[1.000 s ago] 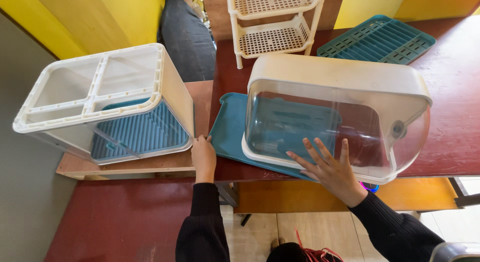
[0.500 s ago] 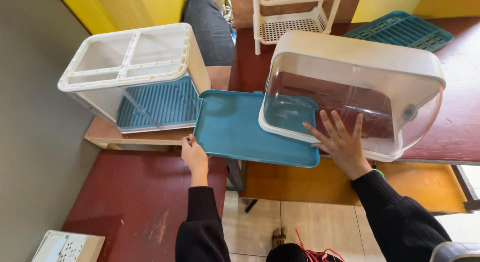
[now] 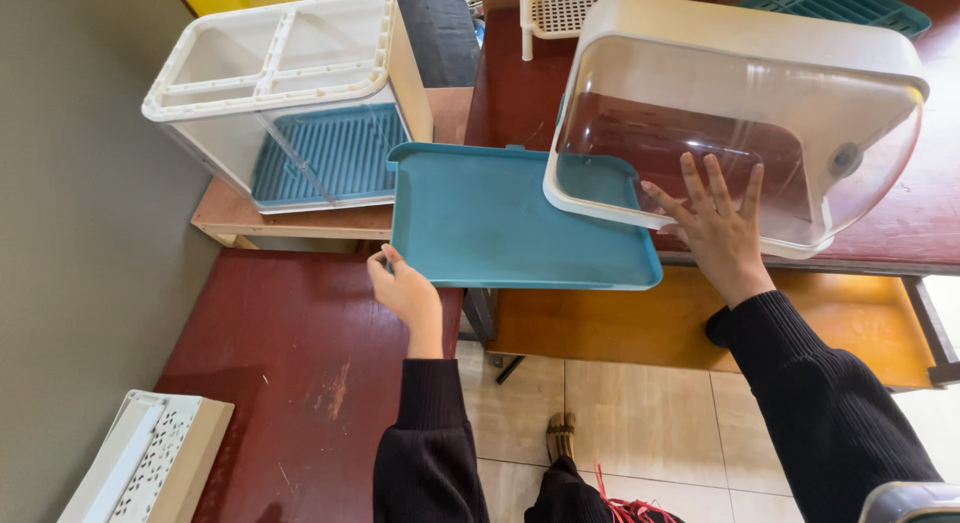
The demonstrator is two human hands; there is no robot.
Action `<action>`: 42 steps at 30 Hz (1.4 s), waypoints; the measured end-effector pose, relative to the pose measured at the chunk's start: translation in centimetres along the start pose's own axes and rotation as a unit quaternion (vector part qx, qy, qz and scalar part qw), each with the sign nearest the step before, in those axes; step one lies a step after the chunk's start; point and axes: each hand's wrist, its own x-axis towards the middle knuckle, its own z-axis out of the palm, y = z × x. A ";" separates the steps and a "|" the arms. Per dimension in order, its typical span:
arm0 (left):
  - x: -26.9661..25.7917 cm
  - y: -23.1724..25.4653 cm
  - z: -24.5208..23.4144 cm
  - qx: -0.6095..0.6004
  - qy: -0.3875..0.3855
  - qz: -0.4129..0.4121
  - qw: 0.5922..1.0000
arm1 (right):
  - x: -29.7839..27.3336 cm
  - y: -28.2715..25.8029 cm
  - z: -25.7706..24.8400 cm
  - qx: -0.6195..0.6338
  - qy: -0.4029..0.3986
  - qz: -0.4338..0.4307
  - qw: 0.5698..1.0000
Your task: The person wipes a blue plastic tray with a cloth, then assembles a multi-part storage container by inserting the tray, placing a blue grate, and closing a clear lid. The person then wipes two white perforated trays with the cloth.
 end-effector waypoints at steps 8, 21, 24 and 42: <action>2.3 -0.5 -6.1 0.006 0.045 -0.026 0.999 | -0.2 -0.3 0.1 -0.078 0.003 -0.006 0.997; 4.2 -1.8 -14.3 -0.043 0.069 -0.017 0.996 | -0.4 -0.9 0.9 -0.084 0.012 -0.010 0.996; 4.5 -1.1 -16.3 -0.062 0.069 -0.058 0.994 | -1.0 -0.6 1.0 -0.167 0.004 -0.010 0.986; 6.0 1.6 -11.9 -0.112 -0.251 0.017 0.961 | 1.6 -8.9 -8.2 0.725 -0.111 0.032 0.679</action>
